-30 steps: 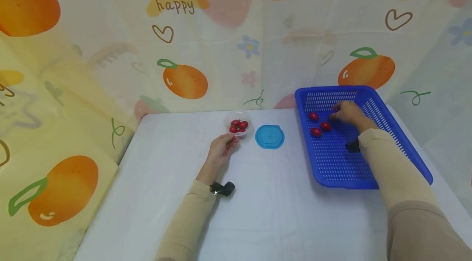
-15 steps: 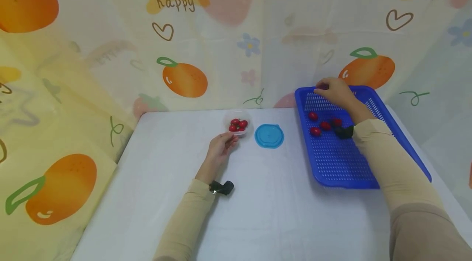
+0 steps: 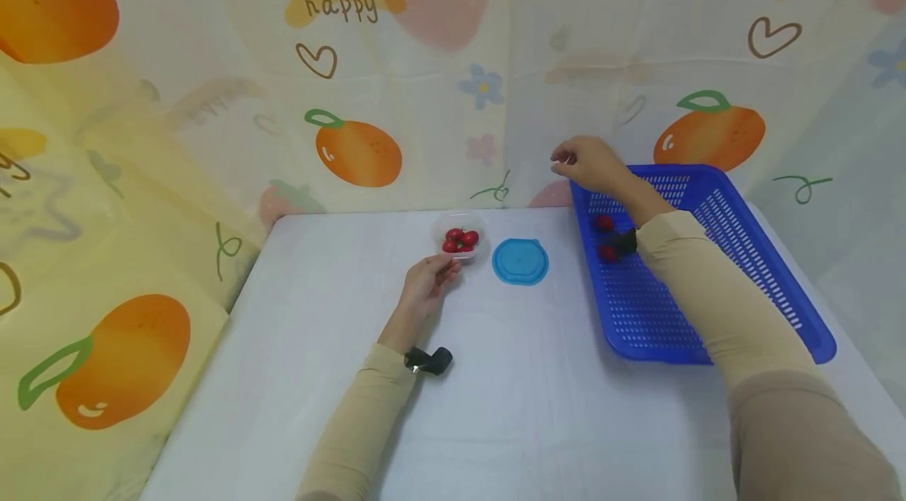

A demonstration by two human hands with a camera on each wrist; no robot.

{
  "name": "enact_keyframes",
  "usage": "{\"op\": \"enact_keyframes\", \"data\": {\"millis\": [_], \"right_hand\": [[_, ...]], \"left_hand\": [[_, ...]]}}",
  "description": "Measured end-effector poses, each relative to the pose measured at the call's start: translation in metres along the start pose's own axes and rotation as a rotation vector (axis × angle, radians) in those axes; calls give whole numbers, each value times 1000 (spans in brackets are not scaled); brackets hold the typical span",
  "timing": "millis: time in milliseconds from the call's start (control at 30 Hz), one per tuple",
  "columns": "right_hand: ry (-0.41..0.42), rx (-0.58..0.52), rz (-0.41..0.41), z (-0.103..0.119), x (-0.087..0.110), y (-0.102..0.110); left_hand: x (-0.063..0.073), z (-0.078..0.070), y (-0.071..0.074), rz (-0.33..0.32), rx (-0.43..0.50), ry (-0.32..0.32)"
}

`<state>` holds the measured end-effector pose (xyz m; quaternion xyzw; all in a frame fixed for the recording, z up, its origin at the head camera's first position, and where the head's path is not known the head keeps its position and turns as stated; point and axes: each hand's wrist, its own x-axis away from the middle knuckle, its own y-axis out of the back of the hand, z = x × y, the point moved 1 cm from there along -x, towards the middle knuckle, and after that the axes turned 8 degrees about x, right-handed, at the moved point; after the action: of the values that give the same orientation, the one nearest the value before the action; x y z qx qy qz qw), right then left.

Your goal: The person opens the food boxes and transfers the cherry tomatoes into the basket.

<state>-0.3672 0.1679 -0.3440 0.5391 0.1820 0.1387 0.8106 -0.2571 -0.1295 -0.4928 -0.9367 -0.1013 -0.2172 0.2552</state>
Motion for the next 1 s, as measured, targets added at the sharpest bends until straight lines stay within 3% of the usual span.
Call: {"op": "enact_keyframes", "data": {"millis": [233, 467, 733, 1000], "right_hand": [[55, 9, 102, 39, -16, -20], [101, 32, 200, 69, -27, -55], [141, 53, 312, 97, -29, -90], [178, 235, 352, 121, -33, -123]], "left_hand": [[0, 0, -1, 5, 1, -6], [-1, 2, -1, -1, 12, -2], [-1, 2, -1, -16, 37, 17], [-2, 2, -2, -5, 56, 1]]}}
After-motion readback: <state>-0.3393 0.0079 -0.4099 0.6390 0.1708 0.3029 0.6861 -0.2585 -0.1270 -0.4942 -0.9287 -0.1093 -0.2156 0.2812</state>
